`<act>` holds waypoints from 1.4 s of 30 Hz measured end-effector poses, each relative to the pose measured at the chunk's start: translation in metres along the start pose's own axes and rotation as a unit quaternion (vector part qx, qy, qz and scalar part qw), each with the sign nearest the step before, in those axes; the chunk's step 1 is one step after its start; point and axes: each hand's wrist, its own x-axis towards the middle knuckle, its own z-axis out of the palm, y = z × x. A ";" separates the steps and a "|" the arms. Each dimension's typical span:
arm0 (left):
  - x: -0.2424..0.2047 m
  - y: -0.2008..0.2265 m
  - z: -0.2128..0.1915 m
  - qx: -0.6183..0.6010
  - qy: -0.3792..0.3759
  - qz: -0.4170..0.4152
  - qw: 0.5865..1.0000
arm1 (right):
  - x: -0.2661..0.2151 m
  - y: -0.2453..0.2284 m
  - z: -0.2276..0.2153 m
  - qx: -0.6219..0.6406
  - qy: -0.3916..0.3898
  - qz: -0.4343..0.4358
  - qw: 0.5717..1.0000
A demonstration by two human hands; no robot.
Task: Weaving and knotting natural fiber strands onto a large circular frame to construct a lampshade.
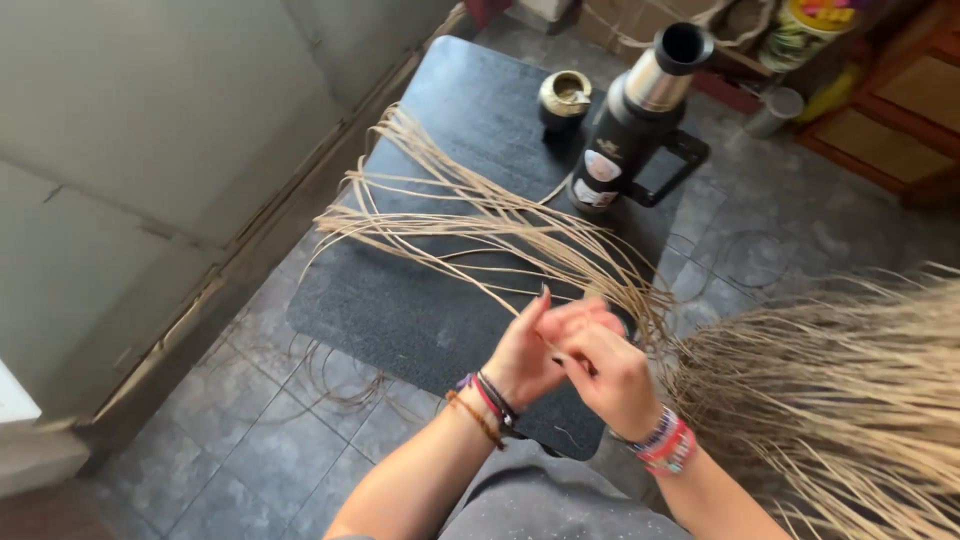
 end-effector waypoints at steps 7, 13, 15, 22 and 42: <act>0.018 0.042 0.033 -0.014 0.113 0.184 0.976 | -0.050 0.009 -0.094 0.169 0.005 0.094 0.981; 0.017 -0.053 0.035 0.281 0.115 0.087 0.949 | -0.038 0.026 -0.085 0.125 -0.085 0.241 0.959; 0.027 -0.089 0.003 0.369 0.102 0.039 0.923 | -0.020 0.022 -0.078 0.161 -0.130 0.305 0.930; 0.029 -0.104 -0.021 0.281 0.118 -0.019 0.952 | 0.006 -0.008 -0.077 0.291 -0.173 0.293 0.894; -0.001 -0.006 0.055 0.346 0.061 0.224 0.909 | -0.047 0.058 -0.073 0.143 -0.126 0.363 0.912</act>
